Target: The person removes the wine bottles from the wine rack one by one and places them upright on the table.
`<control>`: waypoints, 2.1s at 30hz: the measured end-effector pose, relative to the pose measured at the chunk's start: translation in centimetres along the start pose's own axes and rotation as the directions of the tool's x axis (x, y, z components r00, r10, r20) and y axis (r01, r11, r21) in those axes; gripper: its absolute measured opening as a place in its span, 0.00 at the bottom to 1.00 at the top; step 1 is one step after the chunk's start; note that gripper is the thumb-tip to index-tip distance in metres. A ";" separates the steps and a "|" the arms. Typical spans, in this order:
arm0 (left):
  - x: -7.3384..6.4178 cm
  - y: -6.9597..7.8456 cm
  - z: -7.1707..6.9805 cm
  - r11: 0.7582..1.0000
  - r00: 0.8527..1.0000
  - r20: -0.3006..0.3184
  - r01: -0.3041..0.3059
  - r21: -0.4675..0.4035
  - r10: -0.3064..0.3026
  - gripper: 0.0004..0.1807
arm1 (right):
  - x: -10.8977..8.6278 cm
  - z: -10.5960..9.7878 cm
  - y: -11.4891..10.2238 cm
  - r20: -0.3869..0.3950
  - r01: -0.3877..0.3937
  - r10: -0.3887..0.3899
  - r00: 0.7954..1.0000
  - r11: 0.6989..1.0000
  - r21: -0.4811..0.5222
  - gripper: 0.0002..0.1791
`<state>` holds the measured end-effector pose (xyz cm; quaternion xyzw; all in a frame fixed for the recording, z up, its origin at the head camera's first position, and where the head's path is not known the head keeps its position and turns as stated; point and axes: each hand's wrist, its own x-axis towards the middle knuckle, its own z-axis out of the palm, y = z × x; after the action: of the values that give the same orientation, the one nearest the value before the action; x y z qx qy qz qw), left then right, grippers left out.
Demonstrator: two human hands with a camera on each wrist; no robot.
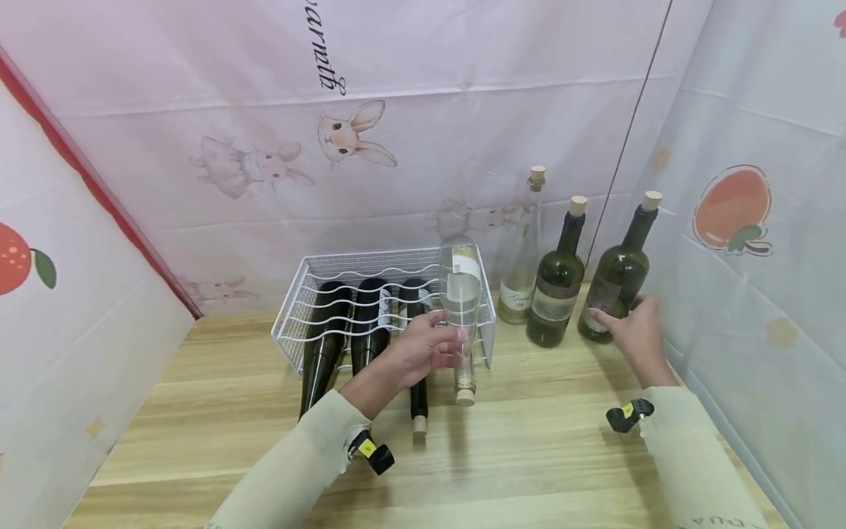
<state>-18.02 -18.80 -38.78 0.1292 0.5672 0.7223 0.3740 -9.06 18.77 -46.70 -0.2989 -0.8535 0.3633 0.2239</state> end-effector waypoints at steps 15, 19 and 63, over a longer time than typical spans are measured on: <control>-0.5 0.5 0.4 1.000 1.000 -0.021 0.014 0.026 -0.014 0.48 | -0.7 -1.1 0.4 0.163 0.111 -0.088 0.983 0.984 -0.142 0.47; -0.7 0.7 0.4 1.000 1.000 -0.027 0.015 0.024 -0.014 0.51 | -1.1 -1.6 0.3 0.175 0.100 -0.070 0.982 0.980 -0.170 0.50; -3.8 2.8 -3.3 0.804 0.989 0.046 -0.142 0.578 0.142 0.60 | -7.0 -2.5 -10.7 -0.124 0.597 -0.645 0.754 0.752 -0.280 0.21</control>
<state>-18.53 -23.97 -36.37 0.2791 0.7487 0.5412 0.2621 -6.18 9.31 -38.18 -0.0571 -0.9103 0.1353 0.3871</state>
